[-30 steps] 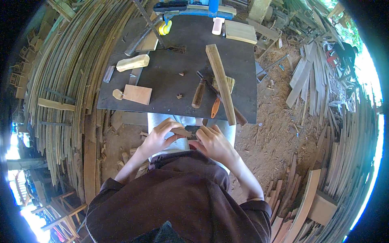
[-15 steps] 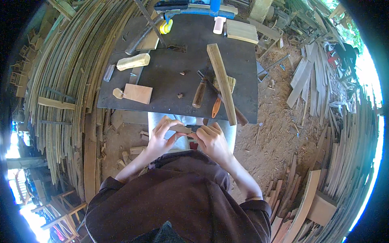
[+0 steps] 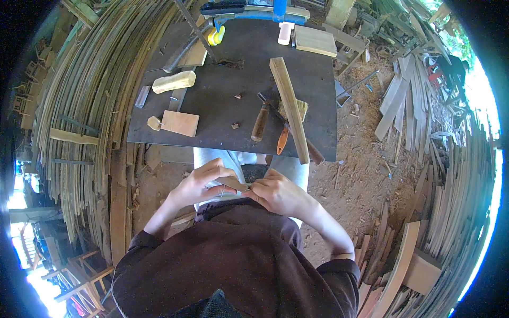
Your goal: The person uses a chisel and mallet to carve a small wooden block on a workbench. They repeatedly strike the chisel to remove wood shavings, then inspect the carved piece and continue shaping it.
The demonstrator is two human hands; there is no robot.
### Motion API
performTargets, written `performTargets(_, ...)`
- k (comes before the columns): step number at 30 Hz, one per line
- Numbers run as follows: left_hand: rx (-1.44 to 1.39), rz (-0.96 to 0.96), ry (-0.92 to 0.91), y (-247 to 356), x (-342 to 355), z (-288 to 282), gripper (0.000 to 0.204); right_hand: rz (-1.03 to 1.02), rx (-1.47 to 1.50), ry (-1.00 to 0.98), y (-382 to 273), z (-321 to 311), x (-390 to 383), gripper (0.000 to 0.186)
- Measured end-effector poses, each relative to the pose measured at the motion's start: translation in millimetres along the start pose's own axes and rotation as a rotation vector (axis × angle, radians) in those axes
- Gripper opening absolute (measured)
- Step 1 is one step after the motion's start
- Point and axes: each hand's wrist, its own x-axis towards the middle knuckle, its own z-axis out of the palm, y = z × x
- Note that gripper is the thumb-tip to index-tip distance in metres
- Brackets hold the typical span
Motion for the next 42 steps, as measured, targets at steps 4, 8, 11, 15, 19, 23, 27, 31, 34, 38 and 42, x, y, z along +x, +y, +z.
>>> performTargets(4,0.031,0.052,0.212,3,0,5,0.040,0.068,0.098,0.089,-12,-13,11,0.021)
performTargets(8,0.023,0.072,0.312,-3,1,4,0.039,0.200,0.233,0.216,-17,-10,12,0.010)
performTargets(11,-0.063,-0.003,0.404,-3,2,12,0.037,0.157,0.198,0.343,-16,-6,18,0.008)
performTargets(15,-0.272,-0.124,0.431,6,12,8,0.030,0.110,0.081,0.443,-21,-4,23,0.009)
performTargets(19,-0.513,-0.198,0.318,11,23,0,0.028,0.140,0.116,0.373,-18,-24,28,0.008)
performTargets(23,-0.533,-0.219,0.340,17,35,-3,0.027,0.168,0.036,0.435,-25,-27,38,0.007)
performTargets(27,-0.705,-0.274,0.313,24,35,-8,0.027,0.024,-0.021,0.435,-24,-31,39,0.008)
performTargets(31,-0.569,-0.176,0.259,13,33,-9,0.028,0.097,0.097,0.328,-18,-43,37,0.005)
performTargets(34,-0.072,0.058,0.490,15,39,0,0.029,0.211,0.143,0.360,-19,-39,34,0.005)
performTargets(38,-0.095,0.037,0.472,14,37,2,0.031,0.194,0.171,0.443,-24,-34,35,0.010)
performTargets(42,-0.787,-0.319,0.176,22,39,-5,0.036,0.244,0.272,0.399,-15,-43,33,0.023)
